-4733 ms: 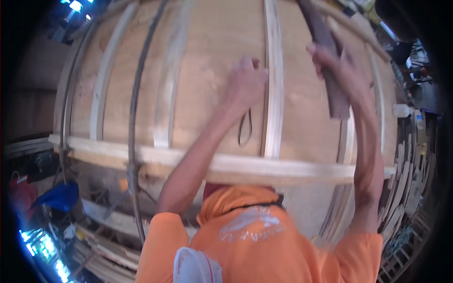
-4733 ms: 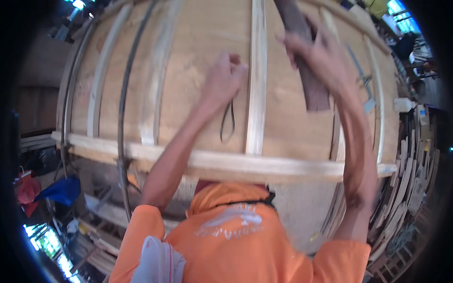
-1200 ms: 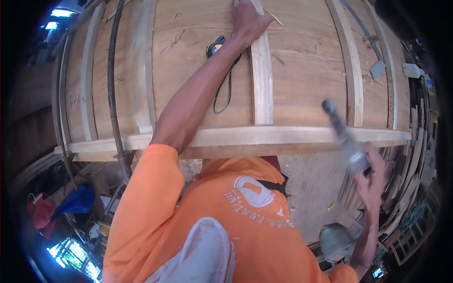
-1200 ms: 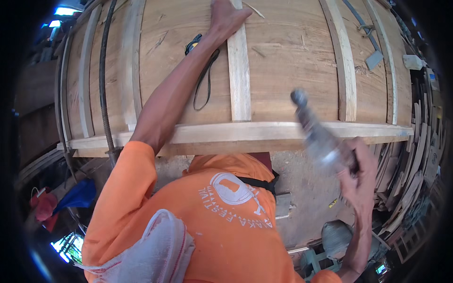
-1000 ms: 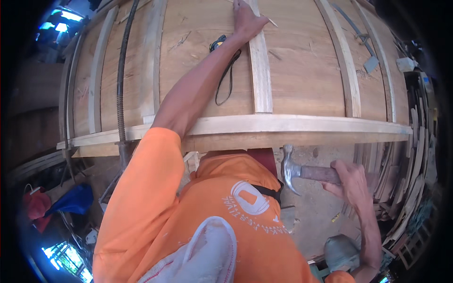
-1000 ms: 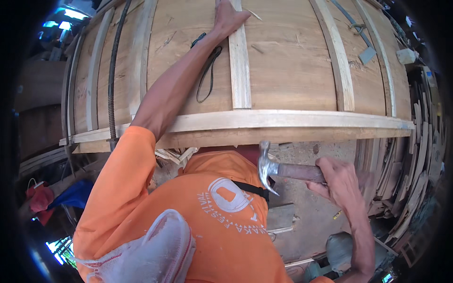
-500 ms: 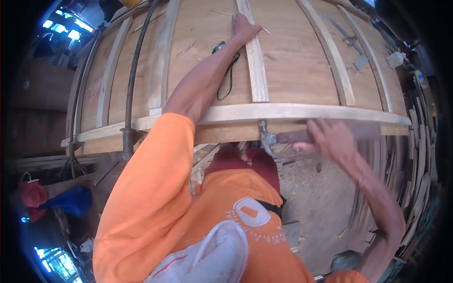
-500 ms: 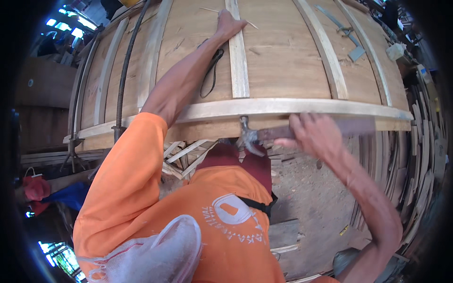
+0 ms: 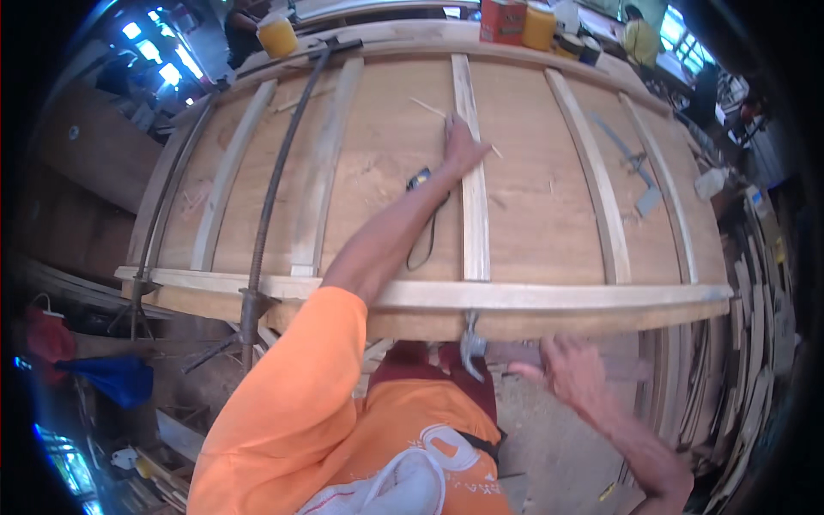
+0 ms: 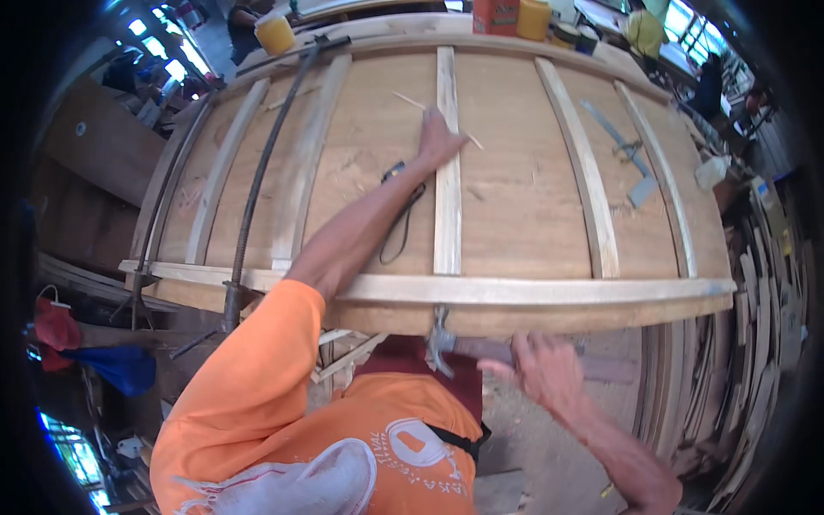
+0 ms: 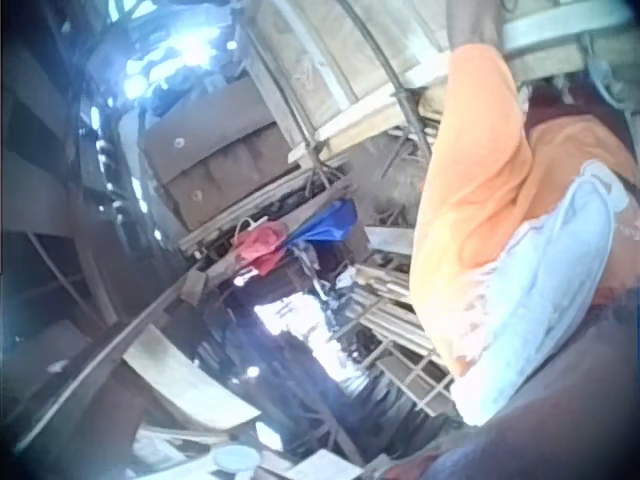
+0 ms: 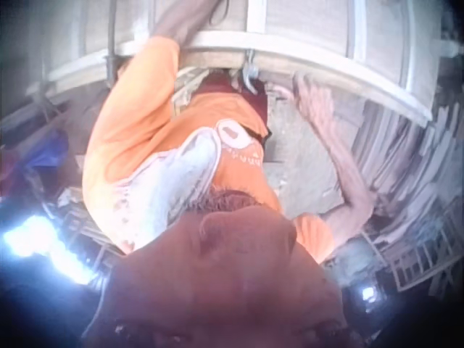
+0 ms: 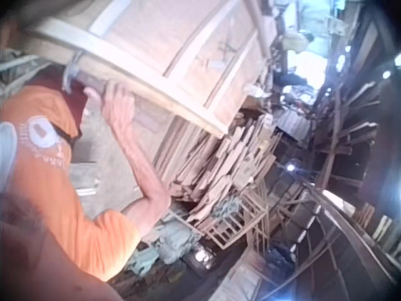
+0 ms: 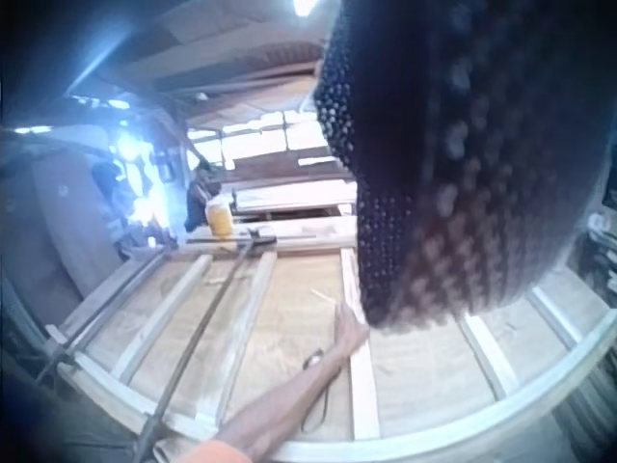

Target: The person assembles a large wooden frame by hammering wooden slats into place, tightening a large screw clamp, and measuring the frame with a tape measure.

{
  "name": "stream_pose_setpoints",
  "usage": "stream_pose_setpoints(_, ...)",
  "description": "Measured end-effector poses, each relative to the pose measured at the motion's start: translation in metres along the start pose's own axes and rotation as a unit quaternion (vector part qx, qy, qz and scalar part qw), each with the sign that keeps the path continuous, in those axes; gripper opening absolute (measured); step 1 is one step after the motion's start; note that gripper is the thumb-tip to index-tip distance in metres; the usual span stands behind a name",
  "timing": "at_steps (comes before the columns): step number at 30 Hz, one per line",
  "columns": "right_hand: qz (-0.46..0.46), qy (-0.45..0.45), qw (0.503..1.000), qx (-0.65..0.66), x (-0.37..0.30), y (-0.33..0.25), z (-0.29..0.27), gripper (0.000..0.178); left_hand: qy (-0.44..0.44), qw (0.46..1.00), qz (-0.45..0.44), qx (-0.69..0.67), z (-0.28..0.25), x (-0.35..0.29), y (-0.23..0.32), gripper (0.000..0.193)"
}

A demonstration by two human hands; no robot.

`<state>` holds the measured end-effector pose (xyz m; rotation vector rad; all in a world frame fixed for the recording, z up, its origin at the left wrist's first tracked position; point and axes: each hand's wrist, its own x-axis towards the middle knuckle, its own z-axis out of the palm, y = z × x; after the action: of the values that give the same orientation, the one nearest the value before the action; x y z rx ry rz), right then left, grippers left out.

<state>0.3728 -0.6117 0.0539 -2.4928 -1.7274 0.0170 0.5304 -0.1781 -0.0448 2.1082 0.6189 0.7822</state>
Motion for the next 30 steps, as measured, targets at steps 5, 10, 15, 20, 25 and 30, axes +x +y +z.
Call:
stream_pose_setpoints(5, -0.013, -0.060, 0.998, 0.015, -0.004, 0.007, -0.015, 0.075, -0.004, 0.999, 0.006, -0.038, -0.002, 0.001, 0.017, 0.077)
stream_pose_setpoints(10, 0.072, -0.222, 0.968, 0.086, 0.022, 0.027, -0.061, 0.073, 0.031, 0.999, 0.027, -0.030, -0.001, 0.012, 0.016, 0.071)
stream_pose_setpoints(15, 0.159, -0.342, 0.854, 0.358, 0.063, 0.069, -0.140, 0.054, 0.017, 0.997, 0.032, -0.064, -0.002, 0.011, 0.021, 0.073)
stream_pose_setpoints(20, 0.216, -0.168, 0.872, 0.405, 0.162, 0.133, -0.185, 0.047, 0.016, 0.998, 0.031, -0.053, -0.010, 0.007, 0.017, 0.079)
stream_pose_setpoints(25, 0.142, -0.025, 0.969, 0.200, 0.333, 0.222, -0.173, 0.046, 0.055, 0.998, 0.033, 0.003, -0.011, -0.002, 0.000, 0.086)
stream_pose_setpoints(30, 0.029, 0.046, 0.992, 0.116, 0.512, 0.315, -0.150, 0.035, 0.012, 0.997, 0.007, -0.076, -0.011, 0.008, 0.029, 0.093)
